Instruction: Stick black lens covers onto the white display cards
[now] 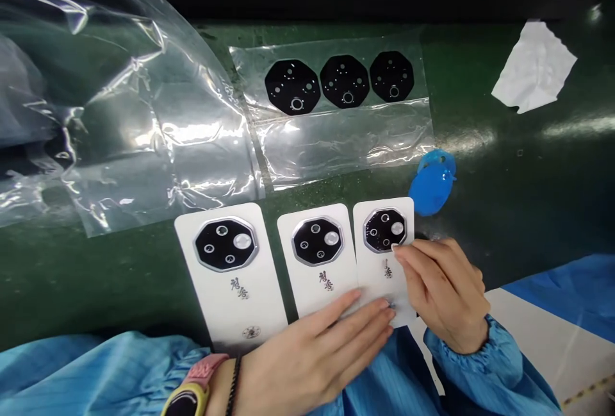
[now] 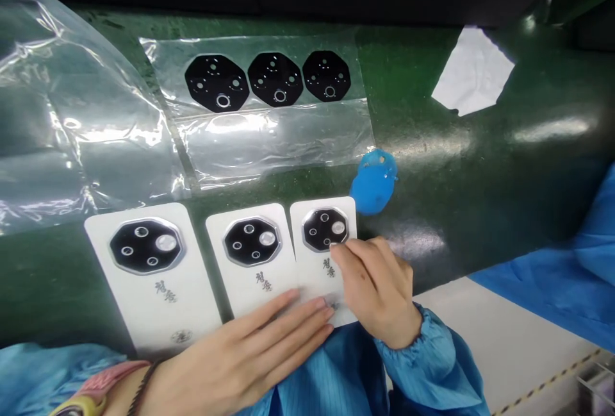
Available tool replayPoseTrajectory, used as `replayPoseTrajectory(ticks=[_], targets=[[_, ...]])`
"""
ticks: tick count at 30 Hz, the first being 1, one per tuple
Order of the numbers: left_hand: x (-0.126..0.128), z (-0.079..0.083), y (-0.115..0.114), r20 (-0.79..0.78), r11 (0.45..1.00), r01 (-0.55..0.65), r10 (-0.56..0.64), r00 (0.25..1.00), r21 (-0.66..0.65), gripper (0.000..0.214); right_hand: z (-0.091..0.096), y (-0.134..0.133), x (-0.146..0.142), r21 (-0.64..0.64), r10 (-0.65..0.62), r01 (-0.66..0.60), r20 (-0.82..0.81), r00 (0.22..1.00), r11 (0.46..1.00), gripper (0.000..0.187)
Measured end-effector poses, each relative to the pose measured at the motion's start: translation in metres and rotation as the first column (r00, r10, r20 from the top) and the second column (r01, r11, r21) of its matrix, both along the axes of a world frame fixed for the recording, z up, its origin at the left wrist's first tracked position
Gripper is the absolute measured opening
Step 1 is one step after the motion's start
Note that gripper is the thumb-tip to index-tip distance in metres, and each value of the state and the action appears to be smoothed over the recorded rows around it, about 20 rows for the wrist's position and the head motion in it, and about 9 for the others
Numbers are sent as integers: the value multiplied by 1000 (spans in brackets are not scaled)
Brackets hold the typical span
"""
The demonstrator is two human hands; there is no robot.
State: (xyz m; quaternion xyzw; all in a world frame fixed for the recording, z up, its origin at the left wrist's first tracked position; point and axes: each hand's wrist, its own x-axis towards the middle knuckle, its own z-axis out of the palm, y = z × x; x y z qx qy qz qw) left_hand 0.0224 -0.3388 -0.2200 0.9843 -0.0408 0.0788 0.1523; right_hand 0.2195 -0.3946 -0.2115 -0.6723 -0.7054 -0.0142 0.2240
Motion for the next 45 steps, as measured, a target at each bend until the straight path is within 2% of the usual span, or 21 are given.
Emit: replayPoseTrajectory(ticks=[4, 7, 13, 17, 26, 28, 32, 34, 39, 42, 45], targets=[[1, -6, 0, -4, 1000, -9, 9, 1000, 1, 38, 1, 3, 2, -35, 96, -92, 166, 981, 995, 16], [0, -7, 1, 7, 1000, -11, 11, 1000, -10, 37, 3, 4, 5, -70, 146, -134, 226, 963, 989, 15], [-2, -9, 0, 3, 1000, -15, 15, 1000, -17, 37, 2, 7, 8, -19, 192, -193, 237, 952, 981, 17], [-3, -10, 0, 9, 999, -26, 26, 1000, -33, 38, 0, 7, 8, -64, 211, -201, 224, 952, 977, 15], [-3, -12, 1, 22, 998, -46, 47, 999, -48, 37, 14, 10, 9, -170, 304, -266, 266, 915, 949, 14], [-4, -12, 0, 22, 998, -43, 44, 999, -44, 38, 14, 9, 9, -171, 267, -236, 189, 945, 957, 14], [-4, -11, 0, 11, 998, -52, 53, 999, -40, 38, 12, 4, 8, -144, 90, -96, -42, 995, 985, 19], [-4, -12, -1, 5, 998, -52, 52, 999, -30, 38, 11, 2, 9, -137, 48, -55, -58, 997, 989, 21], [-4, -14, -3, 24, 998, -50, 51, 998, -33, 41, 8, 1, 10, -116, 107, -106, 6, 994, 988, 22], [-4, -14, -2, -6, 999, -34, 34, 999, -30, 42, 9, 3, 13, -97, 50, -57, -76, 996, 994, 22], [-4, -12, -1, -24, 999, -15, 14, 1000, -31, 44, 12, 3, 19, -150, -63, 27, -244, 968, 988, 20]])
